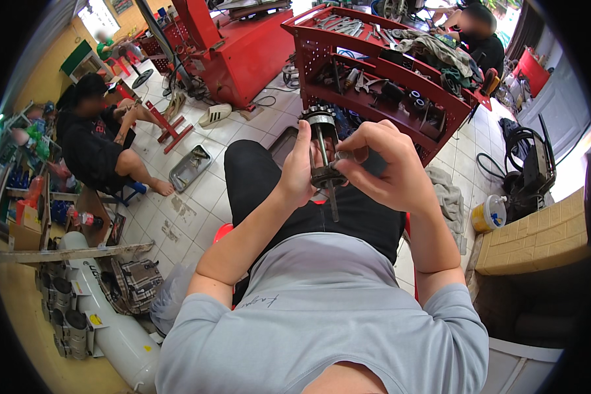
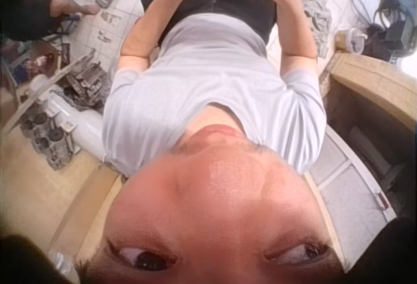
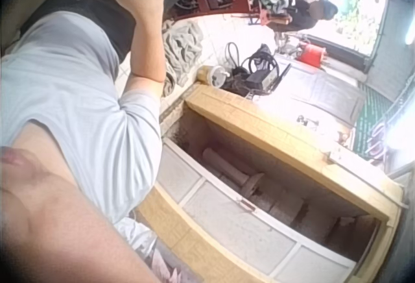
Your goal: The person assembles a mechanical component, likely a carburetor, by hand. They insert a metal rod into the housing, attach a small ring, and secure it with a nut, tightening it with their fingers.
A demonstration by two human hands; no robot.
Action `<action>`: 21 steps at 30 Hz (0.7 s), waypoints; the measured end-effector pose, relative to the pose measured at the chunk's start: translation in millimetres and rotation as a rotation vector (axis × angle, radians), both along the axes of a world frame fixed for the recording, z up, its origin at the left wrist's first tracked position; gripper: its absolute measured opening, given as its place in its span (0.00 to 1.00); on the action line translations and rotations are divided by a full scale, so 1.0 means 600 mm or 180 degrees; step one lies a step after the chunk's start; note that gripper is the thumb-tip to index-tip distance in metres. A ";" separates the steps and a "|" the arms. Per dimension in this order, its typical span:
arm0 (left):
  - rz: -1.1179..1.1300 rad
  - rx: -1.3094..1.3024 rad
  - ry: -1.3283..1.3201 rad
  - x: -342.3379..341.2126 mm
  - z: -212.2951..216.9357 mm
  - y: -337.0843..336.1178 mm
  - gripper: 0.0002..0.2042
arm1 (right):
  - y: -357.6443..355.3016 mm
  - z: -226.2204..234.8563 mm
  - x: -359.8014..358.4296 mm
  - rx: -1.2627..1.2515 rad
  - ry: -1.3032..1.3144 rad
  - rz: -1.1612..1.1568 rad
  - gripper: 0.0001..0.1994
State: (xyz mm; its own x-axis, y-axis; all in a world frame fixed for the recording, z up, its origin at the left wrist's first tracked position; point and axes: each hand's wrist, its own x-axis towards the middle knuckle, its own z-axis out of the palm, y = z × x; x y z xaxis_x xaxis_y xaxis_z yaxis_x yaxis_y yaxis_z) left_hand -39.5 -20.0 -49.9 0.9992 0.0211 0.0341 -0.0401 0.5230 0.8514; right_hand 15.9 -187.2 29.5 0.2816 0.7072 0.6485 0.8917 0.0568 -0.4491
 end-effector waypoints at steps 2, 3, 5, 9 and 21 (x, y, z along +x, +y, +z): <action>0.0054 -0.0017 0.0015 0.005 -0.008 0.002 0.38 | 0.001 -0.001 -0.003 -0.0063 -0.0010 -0.0213 0.10; 0.0082 -0.0026 0.0023 0.006 -0.009 0.001 0.38 | 0.004 0.001 -0.007 0.0084 0.0101 -0.0164 0.10; 0.0152 -0.0126 0.0100 0.003 0.001 -0.007 0.38 | 0.009 0.008 -0.014 0.0372 0.0327 -0.0079 0.10; 0.0158 0.0002 0.0162 0.000 0.008 -0.008 0.38 | 0.000 0.000 0.002 0.0059 0.0004 0.0000 0.10; 0.0082 0.0014 -0.0008 0.006 -0.003 -0.002 0.39 | 0.005 -0.001 -0.004 0.0118 0.0076 -0.0149 0.12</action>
